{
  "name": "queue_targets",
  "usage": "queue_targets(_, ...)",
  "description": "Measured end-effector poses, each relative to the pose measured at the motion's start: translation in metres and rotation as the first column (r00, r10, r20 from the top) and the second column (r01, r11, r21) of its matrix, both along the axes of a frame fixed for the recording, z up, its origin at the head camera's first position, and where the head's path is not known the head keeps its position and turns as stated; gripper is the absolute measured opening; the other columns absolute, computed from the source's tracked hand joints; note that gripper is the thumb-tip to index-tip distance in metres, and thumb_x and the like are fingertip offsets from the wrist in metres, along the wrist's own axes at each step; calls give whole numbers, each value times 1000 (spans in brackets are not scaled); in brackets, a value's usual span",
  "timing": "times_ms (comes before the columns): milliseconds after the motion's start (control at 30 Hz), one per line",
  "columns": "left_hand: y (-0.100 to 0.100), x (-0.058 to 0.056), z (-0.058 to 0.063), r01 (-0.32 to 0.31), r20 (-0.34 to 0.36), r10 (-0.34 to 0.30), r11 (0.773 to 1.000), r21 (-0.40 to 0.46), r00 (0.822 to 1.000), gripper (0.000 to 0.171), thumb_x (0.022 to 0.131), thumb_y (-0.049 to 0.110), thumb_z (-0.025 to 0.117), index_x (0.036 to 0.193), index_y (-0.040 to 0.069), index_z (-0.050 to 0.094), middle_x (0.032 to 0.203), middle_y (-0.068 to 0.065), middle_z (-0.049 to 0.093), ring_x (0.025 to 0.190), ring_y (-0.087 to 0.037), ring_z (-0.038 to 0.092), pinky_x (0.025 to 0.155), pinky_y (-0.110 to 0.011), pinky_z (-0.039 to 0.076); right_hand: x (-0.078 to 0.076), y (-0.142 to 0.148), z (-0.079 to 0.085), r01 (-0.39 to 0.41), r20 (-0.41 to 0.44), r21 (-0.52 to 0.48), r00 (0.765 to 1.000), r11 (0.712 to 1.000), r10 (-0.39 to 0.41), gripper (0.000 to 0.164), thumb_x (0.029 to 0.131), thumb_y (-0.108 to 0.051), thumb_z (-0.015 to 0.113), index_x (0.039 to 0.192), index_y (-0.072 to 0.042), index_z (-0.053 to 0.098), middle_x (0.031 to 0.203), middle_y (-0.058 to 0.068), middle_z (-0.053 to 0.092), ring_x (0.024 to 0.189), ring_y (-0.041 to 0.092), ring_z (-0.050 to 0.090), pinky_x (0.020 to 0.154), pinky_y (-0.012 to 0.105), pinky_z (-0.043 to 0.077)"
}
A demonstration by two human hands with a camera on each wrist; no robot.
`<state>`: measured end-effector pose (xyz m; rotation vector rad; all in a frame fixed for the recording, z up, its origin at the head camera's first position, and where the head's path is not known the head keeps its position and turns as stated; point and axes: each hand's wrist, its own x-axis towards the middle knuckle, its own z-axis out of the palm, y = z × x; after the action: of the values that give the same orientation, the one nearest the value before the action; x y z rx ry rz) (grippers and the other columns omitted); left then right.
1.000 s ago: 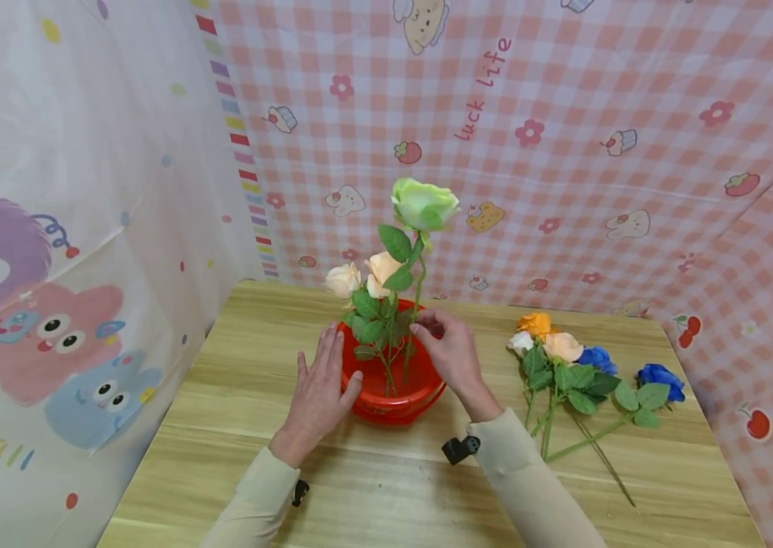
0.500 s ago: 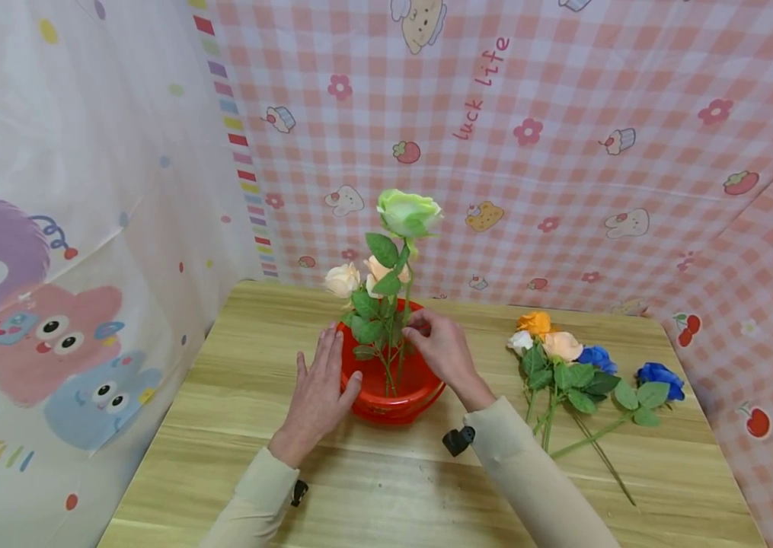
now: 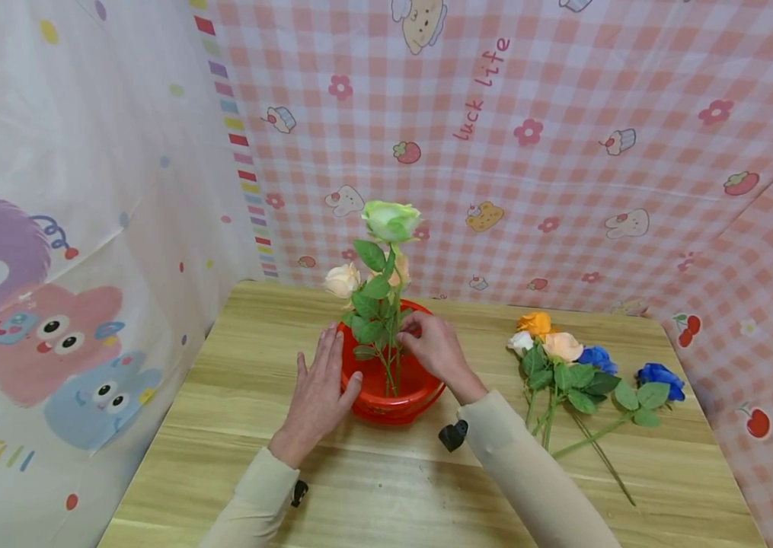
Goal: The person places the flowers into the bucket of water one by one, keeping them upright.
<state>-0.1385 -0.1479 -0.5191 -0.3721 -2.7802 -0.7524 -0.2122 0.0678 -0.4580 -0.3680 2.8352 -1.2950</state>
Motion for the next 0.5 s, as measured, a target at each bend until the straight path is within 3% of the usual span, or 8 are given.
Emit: queue_targets(500,0,0,0,-8,-6,8,1000,1,1000,74,103,37,49,161,-5,27,172,-15,16,157,-35,19,115,-77,15,-8,-6,-3,-34,17,102,999,994,32,7,89,-7,78,96,-5,76,89,5,77,84,23,72,79,41,57)
